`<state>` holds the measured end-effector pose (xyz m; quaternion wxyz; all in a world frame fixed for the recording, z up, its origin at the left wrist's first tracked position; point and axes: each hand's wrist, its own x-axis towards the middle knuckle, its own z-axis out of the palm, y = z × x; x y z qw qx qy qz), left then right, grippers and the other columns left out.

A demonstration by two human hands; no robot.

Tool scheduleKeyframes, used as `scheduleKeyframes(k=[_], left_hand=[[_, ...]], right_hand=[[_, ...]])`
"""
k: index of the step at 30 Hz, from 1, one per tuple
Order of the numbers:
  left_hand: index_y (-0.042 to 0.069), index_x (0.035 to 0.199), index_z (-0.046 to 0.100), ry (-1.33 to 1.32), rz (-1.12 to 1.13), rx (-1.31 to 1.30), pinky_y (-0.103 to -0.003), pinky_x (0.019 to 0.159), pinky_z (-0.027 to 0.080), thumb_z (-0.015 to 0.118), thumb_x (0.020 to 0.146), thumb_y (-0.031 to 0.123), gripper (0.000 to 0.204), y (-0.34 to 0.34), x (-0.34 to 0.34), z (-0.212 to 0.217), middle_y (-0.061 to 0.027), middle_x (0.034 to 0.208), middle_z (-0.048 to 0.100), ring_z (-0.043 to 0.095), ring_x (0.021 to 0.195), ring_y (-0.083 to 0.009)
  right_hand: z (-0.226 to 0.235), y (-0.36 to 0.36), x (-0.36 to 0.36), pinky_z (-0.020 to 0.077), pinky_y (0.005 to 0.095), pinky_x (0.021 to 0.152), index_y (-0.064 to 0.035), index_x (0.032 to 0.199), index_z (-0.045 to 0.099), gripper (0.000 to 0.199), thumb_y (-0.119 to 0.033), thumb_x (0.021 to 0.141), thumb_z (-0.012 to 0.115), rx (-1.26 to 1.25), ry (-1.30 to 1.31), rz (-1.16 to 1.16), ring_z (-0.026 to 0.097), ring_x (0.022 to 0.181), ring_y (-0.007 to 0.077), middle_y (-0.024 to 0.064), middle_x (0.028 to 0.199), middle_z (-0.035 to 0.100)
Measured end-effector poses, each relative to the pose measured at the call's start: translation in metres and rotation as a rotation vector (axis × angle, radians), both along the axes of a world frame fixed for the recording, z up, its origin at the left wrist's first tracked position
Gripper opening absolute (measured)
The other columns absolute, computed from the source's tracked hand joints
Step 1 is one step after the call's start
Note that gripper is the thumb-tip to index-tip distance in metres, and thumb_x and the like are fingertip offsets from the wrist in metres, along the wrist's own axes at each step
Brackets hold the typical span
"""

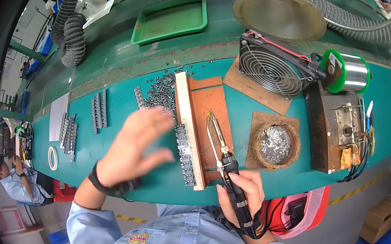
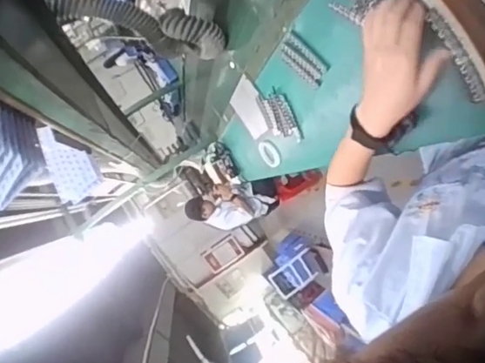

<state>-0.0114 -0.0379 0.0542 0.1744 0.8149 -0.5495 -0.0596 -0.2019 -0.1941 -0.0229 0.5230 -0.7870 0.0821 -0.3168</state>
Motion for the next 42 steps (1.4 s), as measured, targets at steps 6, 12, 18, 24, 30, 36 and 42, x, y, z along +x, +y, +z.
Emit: scheduleKeyframes(k=[6, 12, 18, 24, 30, 36, 42], left_hand=[[-0.003, 0.105, 0.052, -0.126, 0.319, 0.062, -0.035, 0.084, 0.042, 0.058, 0.072, 0.002, 0.034, 0.014, 0.028, -0.034, -0.0168, 0.108, 0.05, 0.047, 0.103, -0.0319], [-0.003, 0.102, 0.054, -0.11, 0.193, 0.008, -0.035, 0.081, 0.043, 0.054, 0.071, -0.004, 0.032, 0.003, 0.014, -0.034, -0.0162, 0.104, 0.052, 0.051, 0.096, -0.0314], [-0.001, 0.097, 0.057, -0.082, 0.305, -0.119, -0.035, 0.073, 0.045, 0.054, 0.072, -0.003, 0.025, 0.027, 0.049, -0.028, -0.0138, 0.092, 0.055, 0.054, 0.084, -0.0298], [0.003, 0.087, 0.056, -0.081, 0.372, -0.106, -0.037, 0.066, 0.043, 0.056, 0.073, 0.001, 0.015, 0.035, 0.07, -0.043, -0.012, 0.081, 0.051, 0.052, 0.079, -0.0292], [0.003, 0.079, 0.05, 0.02, 0.433, -0.125, -0.036, 0.064, 0.043, 0.057, 0.072, 0.001, 0.01, 0.026, 0.072, -0.052, -0.0114, 0.075, 0.049, 0.052, 0.074, -0.0289], [0.002, 0.078, 0.049, 0.103, 0.344, -0.129, -0.036, 0.062, 0.043, 0.058, 0.071, 0.0, 0.012, 0.02, 0.066, -0.049, -0.0114, 0.074, 0.049, 0.052, 0.072, -0.0284], [0.002, 0.078, 0.048, 0.159, 0.355, -0.257, -0.035, 0.06, 0.043, 0.061, 0.07, 0.001, 0.015, 0.026, 0.061, -0.045, -0.011, 0.074, 0.049, 0.052, 0.071, -0.0279]], right_hand=[[0.004, 0.001, 0.004, 0.0421, 0.0272, 0.059, -0.0041, 0.105, 0.045, 0.042, 0.001, 0.068, 0.065, 0.004, -0.013, 0.0, 0.051, 0.068, 0.0186, 0.0138, 0.087, 0.049], [0.001, 0.0, 0.003, 0.0432, 0.0282, 0.056, -0.004, 0.103, 0.046, 0.043, 0.001, 0.066, 0.067, 0.012, 0.0, -0.036, 0.053, 0.066, 0.0204, 0.0149, 0.084, 0.052], [-0.001, 0.002, 0.002, 0.0389, 0.026, 0.063, -0.0052, 0.107, 0.041, 0.038, -0.001, 0.074, 0.057, 0.029, 0.037, 0.019, 0.046, 0.069, 0.0143, 0.0115, 0.091, 0.043], [0.001, 0.004, 0.004, 0.0387, 0.026, 0.064, -0.0049, 0.107, 0.041, 0.036, -0.002, 0.074, 0.057, 0.01, 0.049, 0.014, 0.045, 0.07, 0.0142, 0.0107, 0.09, 0.043], [0.002, 0.005, 0.004, 0.0383, 0.026, 0.065, -0.0039, 0.107, 0.041, 0.035, -0.003, 0.076, 0.057, 0.029, 0.046, -0.009, 0.045, 0.071, 0.0141, 0.0099, 0.089, 0.044], [-0.001, 0.005, 0.005, 0.0426, 0.0274, 0.06, -0.004, 0.102, 0.047, 0.039, 0.001, 0.067, 0.065, 0.063, 0.021, -0.057, 0.051, 0.068, 0.0192, 0.0155, 0.088, 0.05], [-0.001, 0.004, 0.005, 0.0425, 0.0273, 0.06, -0.0035, 0.102, 0.047, 0.04, 0.001, 0.067, 0.064, 0.048, 0.023, -0.046, 0.052, 0.069, 0.0193, 0.0155, 0.088, 0.05]])
